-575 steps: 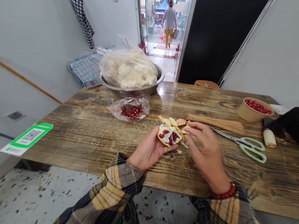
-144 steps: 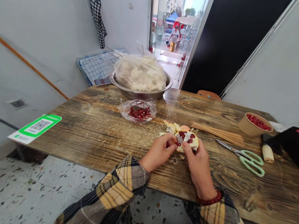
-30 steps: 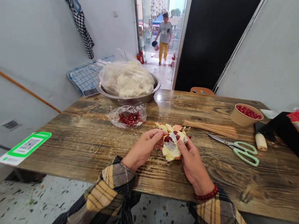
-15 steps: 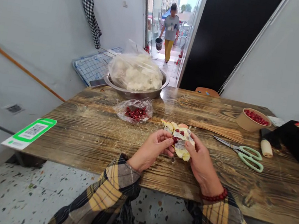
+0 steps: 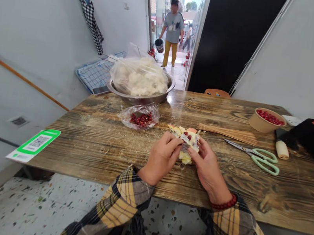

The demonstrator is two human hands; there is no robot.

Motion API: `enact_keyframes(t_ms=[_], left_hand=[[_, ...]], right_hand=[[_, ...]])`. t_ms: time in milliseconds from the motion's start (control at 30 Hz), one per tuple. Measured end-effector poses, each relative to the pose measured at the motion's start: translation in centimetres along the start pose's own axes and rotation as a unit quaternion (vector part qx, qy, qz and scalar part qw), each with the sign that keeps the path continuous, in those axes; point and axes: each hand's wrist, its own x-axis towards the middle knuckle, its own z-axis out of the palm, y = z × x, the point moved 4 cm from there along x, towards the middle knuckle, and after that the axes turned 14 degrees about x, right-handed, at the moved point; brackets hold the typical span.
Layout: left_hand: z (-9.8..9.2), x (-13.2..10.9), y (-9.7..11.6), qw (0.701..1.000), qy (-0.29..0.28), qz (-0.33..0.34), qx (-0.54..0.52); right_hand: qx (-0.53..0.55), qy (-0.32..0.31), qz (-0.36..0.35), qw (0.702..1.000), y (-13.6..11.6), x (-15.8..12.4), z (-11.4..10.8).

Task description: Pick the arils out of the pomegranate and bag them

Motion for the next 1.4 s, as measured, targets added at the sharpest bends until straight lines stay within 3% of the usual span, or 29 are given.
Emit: enact_keyframes(t_ms=[333,433,633,800,1033,1400], left_hand=[[0.3,0.4,-0.3,0.996,-0.023,-0.004,0.080],[0.4,0.3,-0.2,0.998,-0.024,-0.003,0.056],[0.2,0.4,-0.2,0.999,0.031,0.001,-0.019],[0.3,0.3,-0.2,0.999,0.018,-0.001,-0.028],[0.4,0.1,-0.4,0.994,0.003,-0.063,-0.090],[0.0,0.2,-2.2,0.952,-0.033,-0.201,-0.230]], right_hand=[[-0.015,0.004,-0.006,1.000,-0.1,-0.2,0.7],[-0.011,0.006,-0.007,1.000,-0.1,-0.2,0.8],[0.006,0.006,-0.004,1.000,-0.4,-0.2,1.0],[0.017,-0.002,0.000,1.000,-0.7,-0.2,1.1],[0.071,0.009,0.046,0.996,-0.1,0.0,0.2],[0.098,0.032,0.064,0.993,-0.3,0.3,-0.2]])
